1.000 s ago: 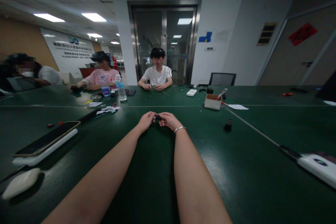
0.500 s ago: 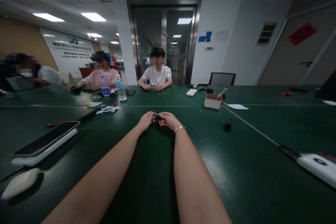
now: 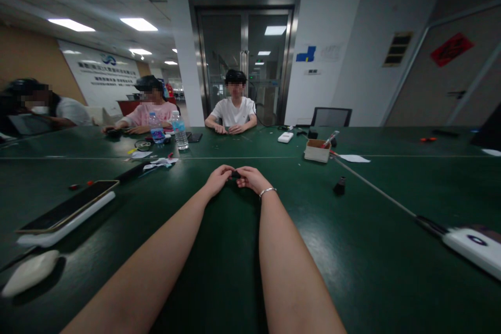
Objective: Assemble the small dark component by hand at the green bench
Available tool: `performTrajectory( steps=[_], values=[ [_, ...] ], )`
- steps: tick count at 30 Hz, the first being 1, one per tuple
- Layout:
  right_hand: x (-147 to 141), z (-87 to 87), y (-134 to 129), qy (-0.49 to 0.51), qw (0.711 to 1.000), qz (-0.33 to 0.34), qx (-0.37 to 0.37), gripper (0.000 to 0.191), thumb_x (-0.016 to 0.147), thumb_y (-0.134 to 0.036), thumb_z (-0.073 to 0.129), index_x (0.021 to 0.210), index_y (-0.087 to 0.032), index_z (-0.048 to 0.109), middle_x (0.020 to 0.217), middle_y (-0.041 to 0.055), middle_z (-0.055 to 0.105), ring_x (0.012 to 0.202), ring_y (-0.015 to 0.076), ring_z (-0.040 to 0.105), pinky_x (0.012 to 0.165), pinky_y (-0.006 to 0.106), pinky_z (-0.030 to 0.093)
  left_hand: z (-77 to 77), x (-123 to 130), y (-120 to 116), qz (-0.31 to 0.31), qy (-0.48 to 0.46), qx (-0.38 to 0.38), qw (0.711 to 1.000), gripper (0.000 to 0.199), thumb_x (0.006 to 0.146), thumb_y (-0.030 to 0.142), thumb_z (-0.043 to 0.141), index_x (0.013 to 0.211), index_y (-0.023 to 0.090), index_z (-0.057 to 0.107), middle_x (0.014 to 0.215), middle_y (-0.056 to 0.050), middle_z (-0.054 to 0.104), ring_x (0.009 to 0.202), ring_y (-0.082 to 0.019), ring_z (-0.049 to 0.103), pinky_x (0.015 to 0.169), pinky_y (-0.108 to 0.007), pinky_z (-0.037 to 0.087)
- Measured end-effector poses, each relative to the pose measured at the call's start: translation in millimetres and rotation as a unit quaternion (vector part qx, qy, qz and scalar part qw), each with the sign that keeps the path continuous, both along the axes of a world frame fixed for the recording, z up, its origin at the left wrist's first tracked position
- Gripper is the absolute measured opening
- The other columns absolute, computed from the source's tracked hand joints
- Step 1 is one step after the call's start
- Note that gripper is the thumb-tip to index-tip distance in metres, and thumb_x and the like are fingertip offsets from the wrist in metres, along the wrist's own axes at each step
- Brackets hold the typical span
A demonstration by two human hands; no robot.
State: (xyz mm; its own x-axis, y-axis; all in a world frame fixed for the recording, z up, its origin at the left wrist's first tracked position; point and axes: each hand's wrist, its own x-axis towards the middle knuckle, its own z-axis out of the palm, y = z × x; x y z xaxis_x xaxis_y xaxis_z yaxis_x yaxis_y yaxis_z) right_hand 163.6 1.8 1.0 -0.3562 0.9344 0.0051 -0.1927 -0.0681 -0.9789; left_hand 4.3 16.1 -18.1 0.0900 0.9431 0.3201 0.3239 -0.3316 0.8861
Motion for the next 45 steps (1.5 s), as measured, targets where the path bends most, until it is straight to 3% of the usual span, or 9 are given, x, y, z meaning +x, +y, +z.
performTrajectory(
  steps=[7, 11, 17, 23, 28, 31, 34, 40, 45],
  values=[
    [-0.2, 2.3, -1.9, -0.009, 1.000, -0.001, 0.002, 0.008, 0.082, -0.014, 0.056, 0.089, -0.011, 0.059, 0.056, 0.0010, 0.056, 0.047, 0.0082, 0.054, 0.046, 0.019, 0.048, -2.6, -1.6, 2.1, -0.005, 0.020, 0.012, 1.000, 0.022, 0.081, 0.024, 0.046, 0.096, 0.019, 0.061, 0.086, -0.003, 0.064, 0.069, -0.012, 0.056, 0.069, -0.025, 0.044],
    [0.9, 5.0, -4.8, 0.001, 1.000, 0.007, 0.023, 0.033, 0.073, -0.006, 0.062, 0.104, -0.017, 0.055, 0.066, -0.0027, 0.056, 0.049, 0.0068, 0.056, 0.049, 0.020, 0.051, -4.0, -1.8, 3.0, 0.004, 0.019, 0.020, 1.000, 0.024, 0.082, 0.024, 0.044, 0.100, 0.019, 0.058, 0.084, -0.003, 0.062, 0.067, -0.011, 0.056, 0.067, -0.025, 0.044],
    [-4.4, 7.0, -5.3, -0.050, 0.999, -0.019, 0.006, 0.023, 0.085, -0.030, 0.055, 0.102, -0.014, 0.052, 0.059, -0.0012, 0.053, 0.043, 0.0086, 0.055, 0.042, 0.020, 0.049, -3.1, -2.4, 1.2, 0.002, 0.022, 0.032, 0.999, 0.024, 0.082, 0.025, 0.046, 0.103, 0.017, 0.057, 0.077, -0.003, 0.061, 0.065, -0.012, 0.056, 0.065, -0.024, 0.044],
    [-0.3, 6.0, -5.2, -0.008, 0.999, -0.001, 0.039, 0.050, 0.069, -0.007, 0.068, 0.111, -0.023, 0.047, 0.076, -0.0030, 0.057, 0.049, 0.0058, 0.058, 0.050, 0.019, 0.052, -3.5, -2.8, 3.4, 0.019, 0.002, 0.008, 1.000, 0.025, 0.082, 0.025, 0.045, 0.104, 0.018, 0.056, 0.075, -0.002, 0.060, 0.064, -0.011, 0.056, 0.061, -0.023, 0.042],
    [-3.3, 5.2, -1.4, -0.062, 0.998, -0.002, 0.012, 0.026, 0.084, -0.033, 0.055, 0.101, -0.014, 0.050, 0.061, 0.0007, 0.058, 0.042, 0.0080, 0.055, 0.042, 0.019, 0.049, -0.5, -2.2, 0.9, 0.009, -0.010, 0.003, 1.000, 0.024, 0.082, 0.025, 0.047, 0.103, 0.018, 0.056, 0.079, -0.002, 0.061, 0.066, -0.011, 0.056, 0.064, -0.023, 0.042],
    [-3.4, 5.6, -1.2, -0.064, 0.998, 0.016, 0.025, 0.024, 0.080, -0.019, 0.060, 0.101, -0.015, 0.050, 0.065, -0.0003, 0.059, 0.041, 0.0062, 0.053, 0.041, 0.018, 0.048, 0.0, -2.6, 0.4, 0.014, -0.016, -0.001, 1.000, 0.024, 0.081, 0.025, 0.047, 0.103, 0.018, 0.056, 0.077, -0.002, 0.060, 0.065, -0.011, 0.056, 0.064, -0.023, 0.042],
    [-1.8, 6.8, -3.2, -0.022, 0.999, 0.016, 0.031, 0.046, 0.071, -0.006, 0.066, 0.110, -0.022, 0.046, 0.075, -0.0030, 0.059, 0.046, 0.0062, 0.058, 0.047, 0.020, 0.052, -1.4, -3.0, 2.0, 0.015, -0.016, -0.005, 1.000, 0.025, 0.082, 0.025, 0.046, 0.104, 0.019, 0.055, 0.075, -0.001, 0.059, 0.063, -0.011, 0.055, 0.061, -0.023, 0.041],
    [-5.4, 9.1, -4.8, -0.080, 0.997, 0.010, 0.011, 0.026, 0.087, -0.034, 0.051, 0.102, -0.012, 0.049, 0.060, 0.0034, 0.061, 0.041, 0.0083, 0.054, 0.041, 0.018, 0.048, -3.4, -2.6, 3.9, 0.018, -0.012, 0.013, 1.000, 0.025, 0.082, 0.024, 0.046, 0.104, 0.018, 0.055, 0.073, -0.001, 0.059, 0.062, -0.011, 0.055, 0.058, -0.022, 0.040],
    [-0.5, 8.2, -6.5, -0.024, 0.999, -0.002, 0.045, 0.049, 0.073, -0.011, 0.065, 0.116, -0.023, 0.043, 0.075, -0.0017, 0.061, 0.046, 0.0064, 0.058, 0.046, 0.019, 0.051, -2.8, -3.1, 3.2, 0.030, -0.020, 0.000, 0.999, 0.026, 0.082, 0.024, 0.045, 0.105, 0.018, 0.056, 0.066, 0.001, 0.056, 0.057, -0.010, 0.052, 0.054, -0.020, 0.038]
  ],
)
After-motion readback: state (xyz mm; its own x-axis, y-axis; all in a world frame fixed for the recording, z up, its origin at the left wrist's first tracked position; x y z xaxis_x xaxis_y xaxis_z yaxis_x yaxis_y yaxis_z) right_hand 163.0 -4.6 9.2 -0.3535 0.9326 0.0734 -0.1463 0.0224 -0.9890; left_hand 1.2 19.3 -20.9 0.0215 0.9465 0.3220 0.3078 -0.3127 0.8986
